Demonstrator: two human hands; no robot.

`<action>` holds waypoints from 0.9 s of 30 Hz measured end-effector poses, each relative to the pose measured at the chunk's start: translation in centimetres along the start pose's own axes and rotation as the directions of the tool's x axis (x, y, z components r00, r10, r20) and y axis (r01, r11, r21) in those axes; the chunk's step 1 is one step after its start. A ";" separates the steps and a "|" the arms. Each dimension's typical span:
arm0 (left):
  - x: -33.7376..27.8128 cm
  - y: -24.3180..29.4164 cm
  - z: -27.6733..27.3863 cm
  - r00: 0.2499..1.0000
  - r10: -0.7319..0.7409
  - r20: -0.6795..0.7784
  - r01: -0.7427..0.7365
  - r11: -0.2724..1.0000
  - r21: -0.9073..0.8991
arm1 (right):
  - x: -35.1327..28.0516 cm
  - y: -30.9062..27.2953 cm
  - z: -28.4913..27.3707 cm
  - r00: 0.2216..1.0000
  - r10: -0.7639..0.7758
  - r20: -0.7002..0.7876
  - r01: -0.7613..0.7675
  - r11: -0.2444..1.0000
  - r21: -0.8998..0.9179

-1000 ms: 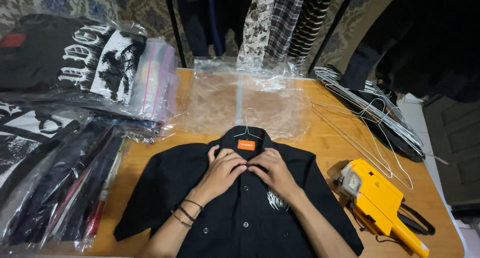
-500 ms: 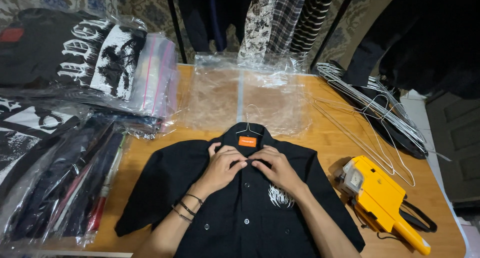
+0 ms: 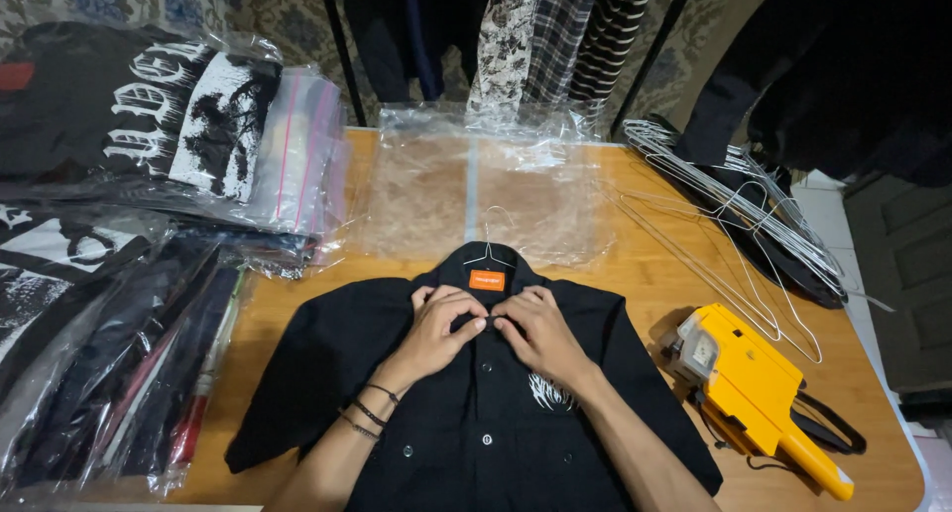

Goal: The person buttons a black shirt, places it on a hanger, and hangs it on a clothing rack. They then unfold a black t-shirt, staple a tag to it using a staple gun, place it on a hanger, and hang it on the rack. Finally, they remove a pink shirt from a plastic bag and place it on the table.

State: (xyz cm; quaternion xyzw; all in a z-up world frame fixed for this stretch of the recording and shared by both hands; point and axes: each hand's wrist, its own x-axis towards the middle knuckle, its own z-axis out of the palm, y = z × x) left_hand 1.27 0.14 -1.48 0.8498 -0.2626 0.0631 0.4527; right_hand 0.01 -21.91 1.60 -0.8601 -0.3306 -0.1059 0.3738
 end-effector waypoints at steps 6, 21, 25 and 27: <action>-0.3 -0.6 0.1 0.998 0.034 0.045 -0.034 0.999 0.001 | 0.2 0.1 0.6 0.998 0.061 0.009 -0.061 0.998 0.028; -0.3 2.0 -0.5 0.989 0.135 -0.058 -0.131 0.989 0.073 | -0.3 2.2 1.7 0.997 0.071 -0.035 -0.068 0.995 0.079; -0.4 2.6 -0.7 0.982 0.185 -0.049 -0.173 0.969 0.178 | -0.3 1.1 1.6 0.985 0.172 -0.029 -0.170 0.983 0.067; -0.3 2.5 -0.6 0.973 0.201 -0.113 -0.172 0.959 0.224 | -0.4 0.8 1.7 0.979 0.017 -0.205 -0.036 0.995 -0.090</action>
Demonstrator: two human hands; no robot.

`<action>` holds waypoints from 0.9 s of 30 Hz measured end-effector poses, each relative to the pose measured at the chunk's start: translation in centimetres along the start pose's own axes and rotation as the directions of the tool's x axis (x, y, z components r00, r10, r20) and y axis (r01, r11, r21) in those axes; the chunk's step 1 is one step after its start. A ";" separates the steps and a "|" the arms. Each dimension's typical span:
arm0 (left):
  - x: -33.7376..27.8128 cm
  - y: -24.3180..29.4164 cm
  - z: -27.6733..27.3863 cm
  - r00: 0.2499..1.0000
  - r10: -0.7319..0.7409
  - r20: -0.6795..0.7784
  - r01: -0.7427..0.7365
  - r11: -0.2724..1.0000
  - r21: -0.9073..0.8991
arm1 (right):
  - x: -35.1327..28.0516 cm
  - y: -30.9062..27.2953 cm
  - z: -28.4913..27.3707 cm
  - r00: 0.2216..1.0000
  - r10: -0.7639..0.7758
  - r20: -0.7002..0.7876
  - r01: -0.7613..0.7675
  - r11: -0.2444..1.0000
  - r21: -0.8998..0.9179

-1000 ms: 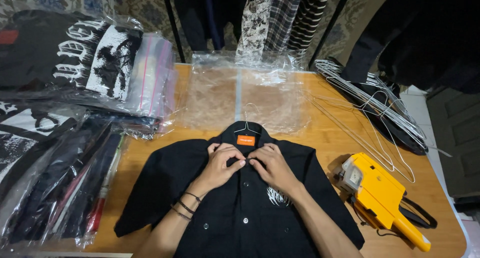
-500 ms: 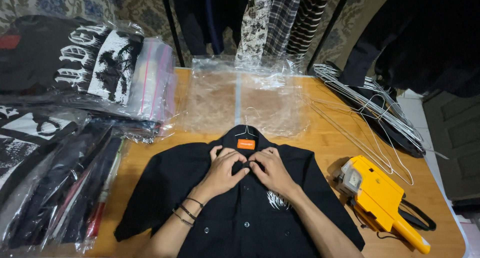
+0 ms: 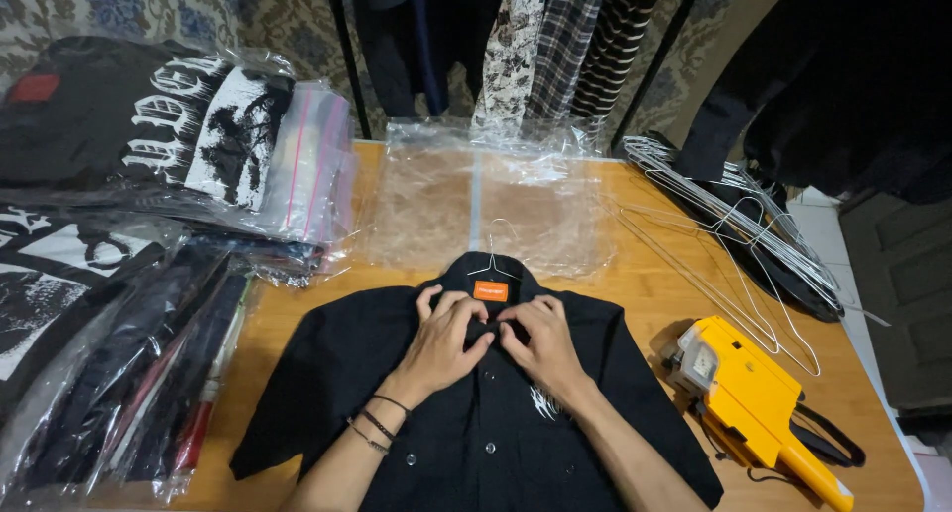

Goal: The person buttons a black shirt, places it on a hanger, and hangs it on a clothing rack. They then unfold a black t-shirt, staple a tag to it using a staple gun, place it on a hanger, and hang it on the rack. Finally, they remove a pink shirt from a plastic bag and place it on the table.

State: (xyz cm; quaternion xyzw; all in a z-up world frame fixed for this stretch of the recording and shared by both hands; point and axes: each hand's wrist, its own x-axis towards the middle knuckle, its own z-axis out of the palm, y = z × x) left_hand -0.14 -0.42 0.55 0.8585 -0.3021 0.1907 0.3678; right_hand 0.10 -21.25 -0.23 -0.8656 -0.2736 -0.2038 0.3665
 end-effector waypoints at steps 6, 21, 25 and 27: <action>-0.1 -0.2 0.0 0.997 0.078 -0.026 -0.077 0.996 0.039 | 0.4 -1.1 -0.7 0.996 -0.033 -0.078 0.023 0.991 -0.132; -0.1 -0.1 -0.9 0.995 -0.086 0.055 0.077 0.986 0.148 | 0.6 -0.7 -1.2 1.000 0.010 0.022 -0.009 0.999 -0.040; -0.2 -0.3 -0.7 0.994 -0.092 0.064 0.081 0.985 0.152 | 0.5 -0.7 -0.6 0.992 0.118 0.048 -0.111 0.985 -0.131; -0.2 -0.5 -0.7 0.997 -0.072 0.041 0.065 0.985 0.158 | 0.0 0.0 -0.2 0.982 0.180 0.049 -0.171 0.974 -0.150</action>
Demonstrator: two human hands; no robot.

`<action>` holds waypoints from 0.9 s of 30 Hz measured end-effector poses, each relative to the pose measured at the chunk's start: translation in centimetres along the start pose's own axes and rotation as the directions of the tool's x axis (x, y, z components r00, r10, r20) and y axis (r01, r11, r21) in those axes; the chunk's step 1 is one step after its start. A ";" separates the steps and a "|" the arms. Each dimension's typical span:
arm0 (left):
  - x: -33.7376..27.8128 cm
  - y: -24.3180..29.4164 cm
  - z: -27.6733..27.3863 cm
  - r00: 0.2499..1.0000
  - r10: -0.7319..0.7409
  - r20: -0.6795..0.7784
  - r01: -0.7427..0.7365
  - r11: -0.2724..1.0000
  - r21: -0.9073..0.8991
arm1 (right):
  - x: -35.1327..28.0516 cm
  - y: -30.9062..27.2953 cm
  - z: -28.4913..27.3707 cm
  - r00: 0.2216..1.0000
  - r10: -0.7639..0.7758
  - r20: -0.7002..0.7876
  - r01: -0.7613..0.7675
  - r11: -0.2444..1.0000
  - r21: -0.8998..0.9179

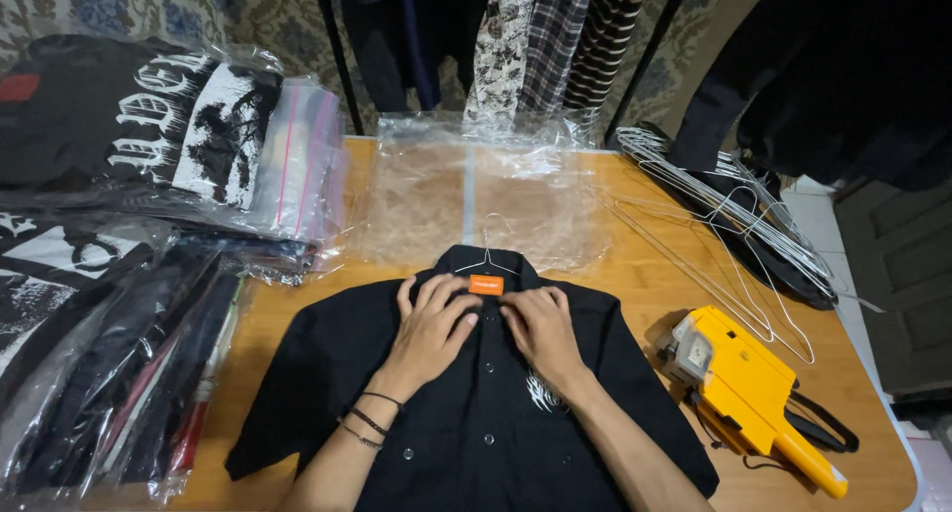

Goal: The person buttons a black shirt, places it on a hanger, and hangs it on a clothing rack. They then unfold a black t-shirt, staple a tag to it using a staple gun, place it on a hanger, and hang it on the rack. Finally, they remove a pink shirt from a plastic bag and place it on the table.

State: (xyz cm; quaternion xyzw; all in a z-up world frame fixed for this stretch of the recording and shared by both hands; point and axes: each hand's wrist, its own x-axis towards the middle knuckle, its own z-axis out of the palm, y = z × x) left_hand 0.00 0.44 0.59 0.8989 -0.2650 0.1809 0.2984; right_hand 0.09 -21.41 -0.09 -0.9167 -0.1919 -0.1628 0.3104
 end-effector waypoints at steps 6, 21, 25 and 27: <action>-0.3 -2.7 1.2 0.983 -0.104 -0.151 0.121 0.987 0.104 | 0.6 -0.4 -1.5 0.971 0.008 -0.239 -0.022 0.998 -0.055; -0.7 -3.9 1.3 0.953 -0.235 -0.188 0.267 0.949 0.165 | 0.4 1.5 -0.5 0.988 0.053 -0.147 -0.058 0.998 -0.032; -0.7 -4.0 1.0 0.956 -0.179 -0.233 0.221 0.961 0.167 | 0.3 1.3 -0.5 0.986 0.058 -0.154 -0.061 0.998 -0.015; -0.6 -4.4 1.1 0.948 -0.240 -0.211 0.262 0.962 0.083 | 0.3 1.2 -0.5 0.983 0.082 -0.163 -0.093 0.994 -0.059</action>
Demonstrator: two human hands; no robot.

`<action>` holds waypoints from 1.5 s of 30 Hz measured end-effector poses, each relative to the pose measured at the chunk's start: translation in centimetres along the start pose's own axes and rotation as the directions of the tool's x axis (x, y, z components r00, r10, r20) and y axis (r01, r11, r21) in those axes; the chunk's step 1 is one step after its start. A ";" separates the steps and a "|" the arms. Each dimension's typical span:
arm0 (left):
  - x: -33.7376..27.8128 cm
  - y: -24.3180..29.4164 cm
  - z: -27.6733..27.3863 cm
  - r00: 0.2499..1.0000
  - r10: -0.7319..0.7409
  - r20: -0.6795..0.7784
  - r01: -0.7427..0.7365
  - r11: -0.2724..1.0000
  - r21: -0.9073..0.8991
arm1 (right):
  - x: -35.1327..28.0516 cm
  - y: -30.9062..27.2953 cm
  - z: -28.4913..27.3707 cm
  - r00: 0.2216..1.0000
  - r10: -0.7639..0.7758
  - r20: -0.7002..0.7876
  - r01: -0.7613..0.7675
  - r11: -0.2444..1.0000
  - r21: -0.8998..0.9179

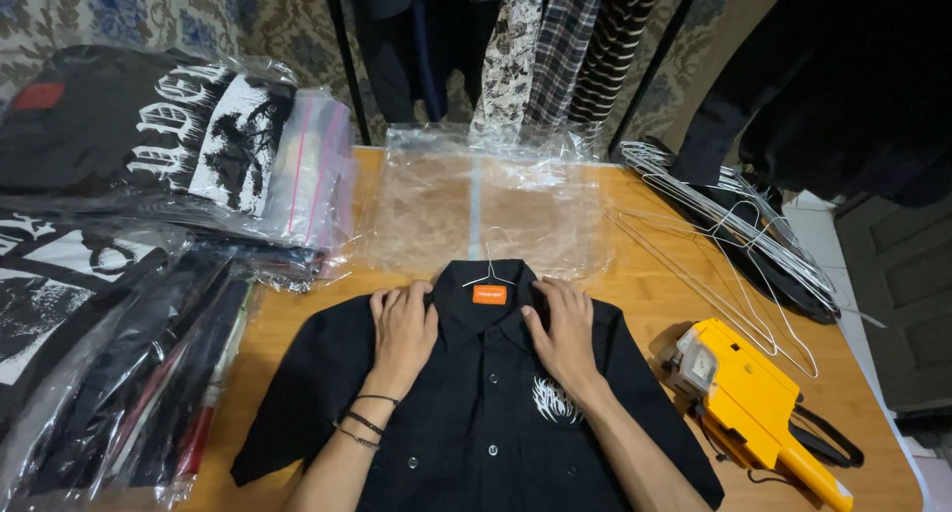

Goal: The person buttons a black shirt, places it on a hanger, and hangs it on a clothing rack. They then unfold a black t-shirt, staple a tag to it using a staple gun, place it on a hanger, and hang it on the rack. Finally, they remove a pink shirt from a plastic bag and place it on the table.

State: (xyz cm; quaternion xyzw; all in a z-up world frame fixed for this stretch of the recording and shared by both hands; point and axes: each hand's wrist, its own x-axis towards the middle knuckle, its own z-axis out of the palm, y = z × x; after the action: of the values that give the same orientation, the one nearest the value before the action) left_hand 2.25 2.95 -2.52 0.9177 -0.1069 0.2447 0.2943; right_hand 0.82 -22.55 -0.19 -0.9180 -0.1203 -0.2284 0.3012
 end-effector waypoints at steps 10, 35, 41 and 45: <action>0.6 1.7 -2.4 0.989 0.131 -0.073 -0.138 0.984 -0.115 | 0.1 -0.7 -0.9 0.999 -0.038 -0.013 0.039 0.993 0.113; 4.7 8.3 -22.4 0.925 0.349 -0.147 -0.323 0.930 0.175 | 8.1 -13.7 -15.7 0.956 -0.201 -0.212 0.250 0.939 0.237; 7.1 11.2 -27.6 0.857 0.497 -0.137 -0.491 0.868 0.077 | 9.5 -17.4 -19.5 0.881 -0.281 -0.380 0.368 0.912 0.179; 7.9 15.0 -29.9 0.817 0.559 -0.143 -0.542 0.829 0.140 | 9.5 -20.1 -22.2 0.820 -0.329 -0.469 0.439 0.887 0.145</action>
State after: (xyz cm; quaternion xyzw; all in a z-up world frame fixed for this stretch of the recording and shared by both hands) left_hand -7.65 8.17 30.02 0.8347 -0.3293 0.4047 0.1763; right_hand -5.84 -19.35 30.37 -0.7559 -0.2620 -0.4652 0.3790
